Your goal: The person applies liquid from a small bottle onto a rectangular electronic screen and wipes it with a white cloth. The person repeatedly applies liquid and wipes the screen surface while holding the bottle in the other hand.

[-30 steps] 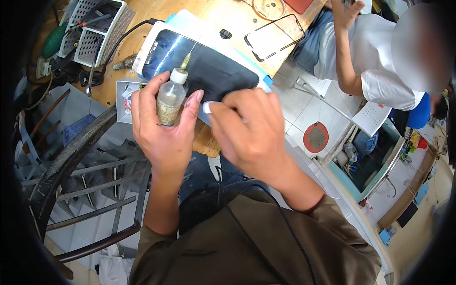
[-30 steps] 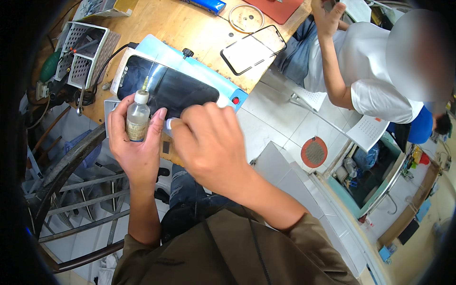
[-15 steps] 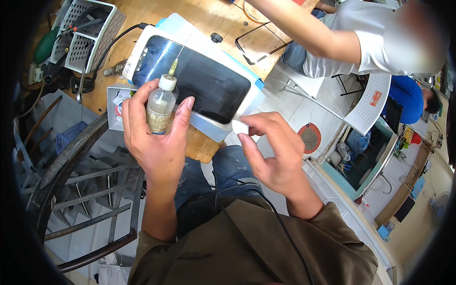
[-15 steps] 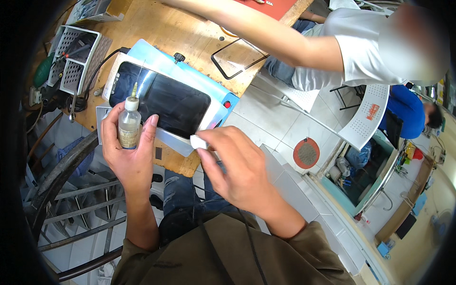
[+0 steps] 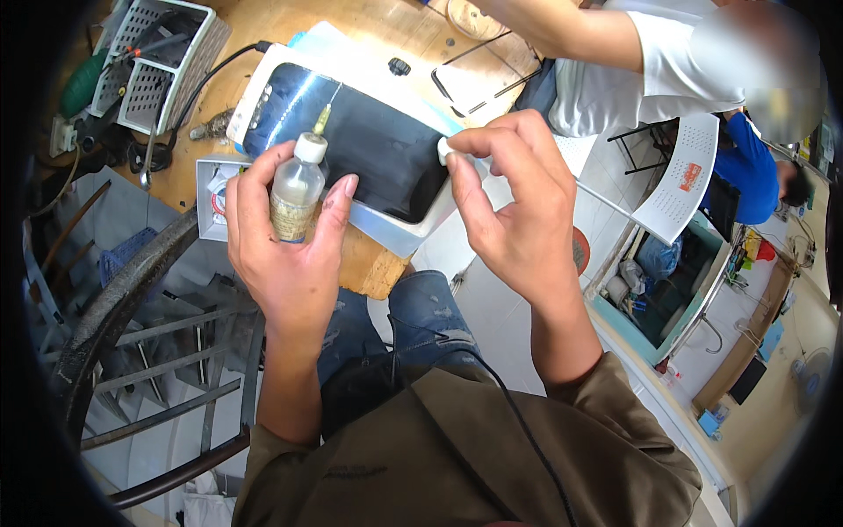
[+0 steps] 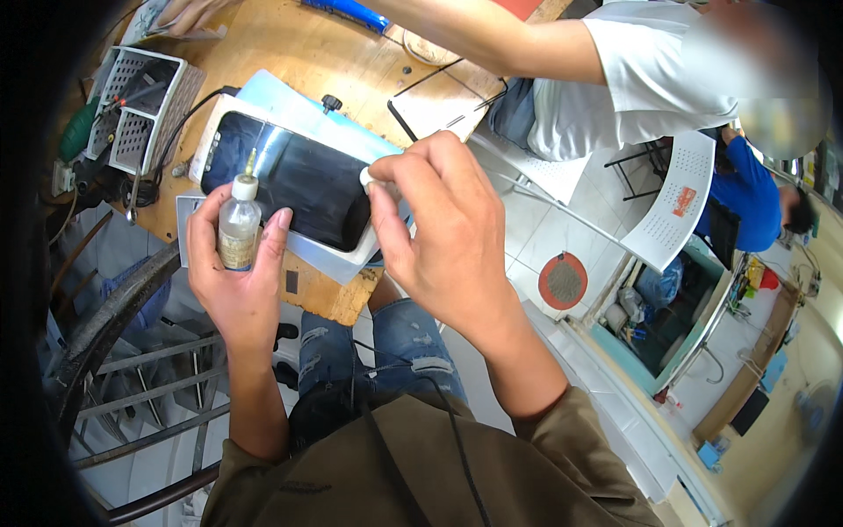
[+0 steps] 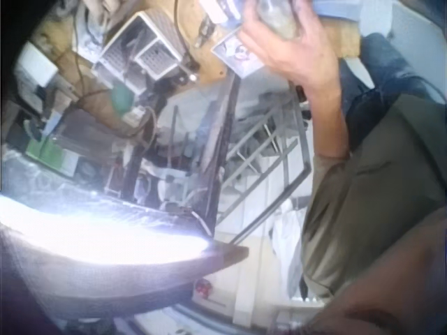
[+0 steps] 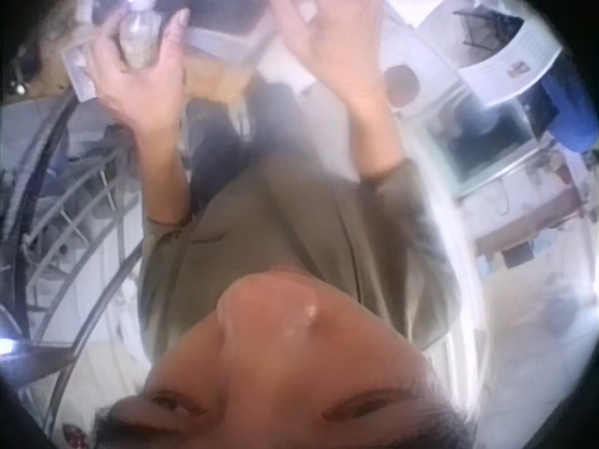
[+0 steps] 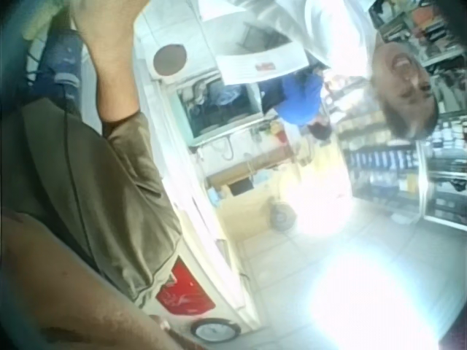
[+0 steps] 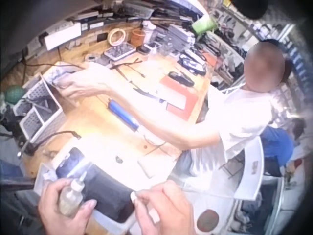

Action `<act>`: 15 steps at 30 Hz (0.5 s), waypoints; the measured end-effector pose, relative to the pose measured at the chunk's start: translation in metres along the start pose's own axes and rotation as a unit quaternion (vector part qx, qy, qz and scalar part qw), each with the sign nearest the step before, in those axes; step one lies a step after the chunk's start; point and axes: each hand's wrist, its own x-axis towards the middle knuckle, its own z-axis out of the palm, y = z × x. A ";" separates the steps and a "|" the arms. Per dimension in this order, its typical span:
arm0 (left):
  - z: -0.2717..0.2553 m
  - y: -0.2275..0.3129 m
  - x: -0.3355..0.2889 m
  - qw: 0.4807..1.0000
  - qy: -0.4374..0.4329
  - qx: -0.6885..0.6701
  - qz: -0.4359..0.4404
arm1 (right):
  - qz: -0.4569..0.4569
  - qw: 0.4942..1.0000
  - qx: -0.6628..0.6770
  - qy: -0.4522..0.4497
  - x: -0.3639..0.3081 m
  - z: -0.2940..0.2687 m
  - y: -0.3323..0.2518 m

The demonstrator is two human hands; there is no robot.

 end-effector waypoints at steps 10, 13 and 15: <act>0.001 0.002 -0.002 1.000 -0.006 0.004 -0.003 | -0.068 0.996 -0.047 0.028 -0.005 0.011 0.001; 0.003 0.002 -0.002 1.000 -0.004 0.004 0.000 | -0.122 0.991 -0.059 -0.004 -0.013 0.019 -0.015; 0.003 0.002 -0.002 1.000 0.002 0.013 0.008 | -0.128 0.989 -0.077 0.016 -0.005 0.019 -0.010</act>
